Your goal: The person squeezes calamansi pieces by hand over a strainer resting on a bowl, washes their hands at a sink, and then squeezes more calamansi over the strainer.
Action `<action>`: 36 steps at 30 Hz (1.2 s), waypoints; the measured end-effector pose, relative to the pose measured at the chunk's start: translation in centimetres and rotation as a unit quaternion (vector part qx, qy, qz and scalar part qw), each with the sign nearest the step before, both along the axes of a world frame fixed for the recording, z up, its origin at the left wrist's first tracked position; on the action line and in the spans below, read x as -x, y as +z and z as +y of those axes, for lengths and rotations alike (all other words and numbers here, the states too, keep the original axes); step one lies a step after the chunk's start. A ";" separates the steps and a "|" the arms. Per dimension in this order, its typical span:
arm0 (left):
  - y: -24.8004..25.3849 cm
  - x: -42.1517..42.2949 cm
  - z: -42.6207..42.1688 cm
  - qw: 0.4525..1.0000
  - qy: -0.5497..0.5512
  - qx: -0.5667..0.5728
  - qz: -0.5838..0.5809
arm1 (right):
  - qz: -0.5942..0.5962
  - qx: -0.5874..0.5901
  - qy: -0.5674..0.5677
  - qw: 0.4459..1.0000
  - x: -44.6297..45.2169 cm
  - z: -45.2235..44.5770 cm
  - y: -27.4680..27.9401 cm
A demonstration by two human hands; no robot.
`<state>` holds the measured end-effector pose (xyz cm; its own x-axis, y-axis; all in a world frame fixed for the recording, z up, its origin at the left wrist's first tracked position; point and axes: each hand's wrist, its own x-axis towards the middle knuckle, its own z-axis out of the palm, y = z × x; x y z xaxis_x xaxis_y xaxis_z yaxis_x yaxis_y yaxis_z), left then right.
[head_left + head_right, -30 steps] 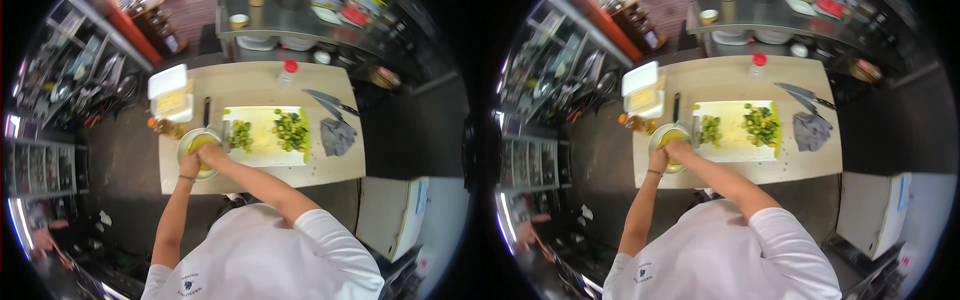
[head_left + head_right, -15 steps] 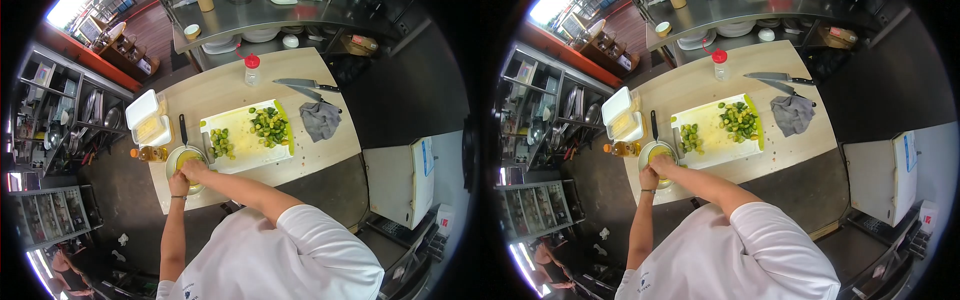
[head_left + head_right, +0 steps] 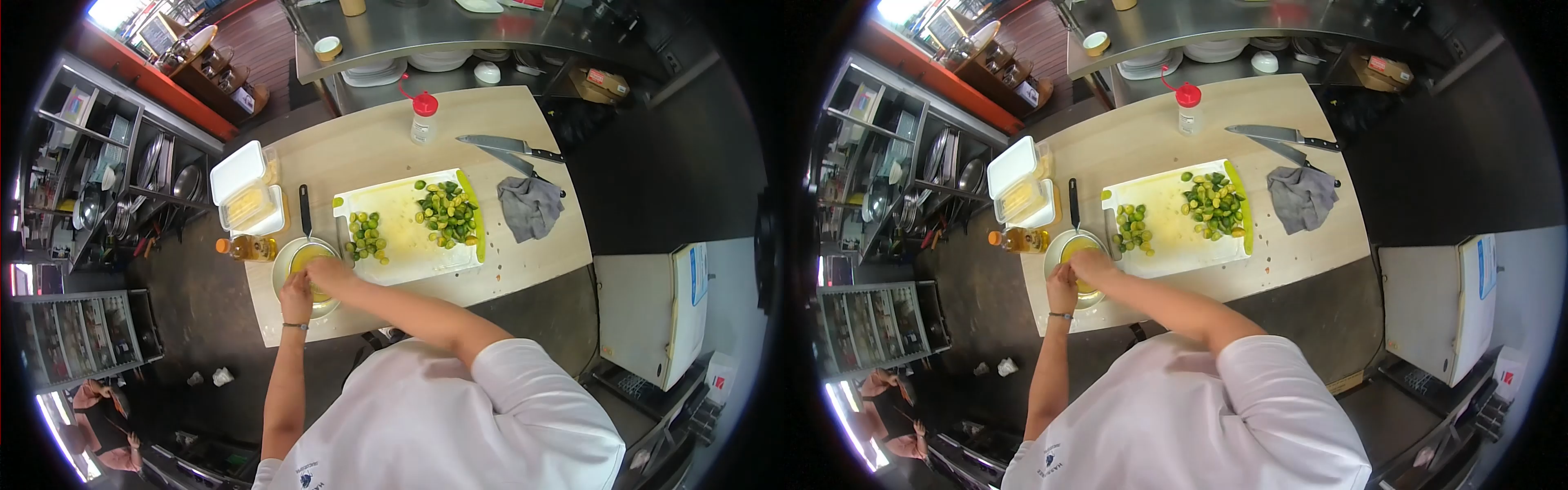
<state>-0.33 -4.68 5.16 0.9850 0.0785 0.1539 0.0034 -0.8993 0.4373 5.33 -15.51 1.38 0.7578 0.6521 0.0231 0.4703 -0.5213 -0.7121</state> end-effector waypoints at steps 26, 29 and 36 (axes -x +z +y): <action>-2.7 -6.3 -12.0 0.996 0.079 0.027 -0.021 | -0.039 0.052 -0.026 0.998 -9.4 -16.2 0.2; -3.3 -6.2 -10.2 0.988 0.095 0.012 0.118 | -0.059 0.094 0.044 0.993 -9.8 -13.6 -2.2; -5.8 -6.3 -10.3 0.986 0.099 -0.009 0.138 | -0.078 0.086 0.031 0.993 -9.2 -13.8 -4.4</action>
<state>5.92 -14.95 -0.61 0.9555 0.2722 -0.1138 0.2950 -0.8766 0.3802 14.54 -29.32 -3.03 0.7117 0.7022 0.0216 0.6032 -0.5950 -0.5312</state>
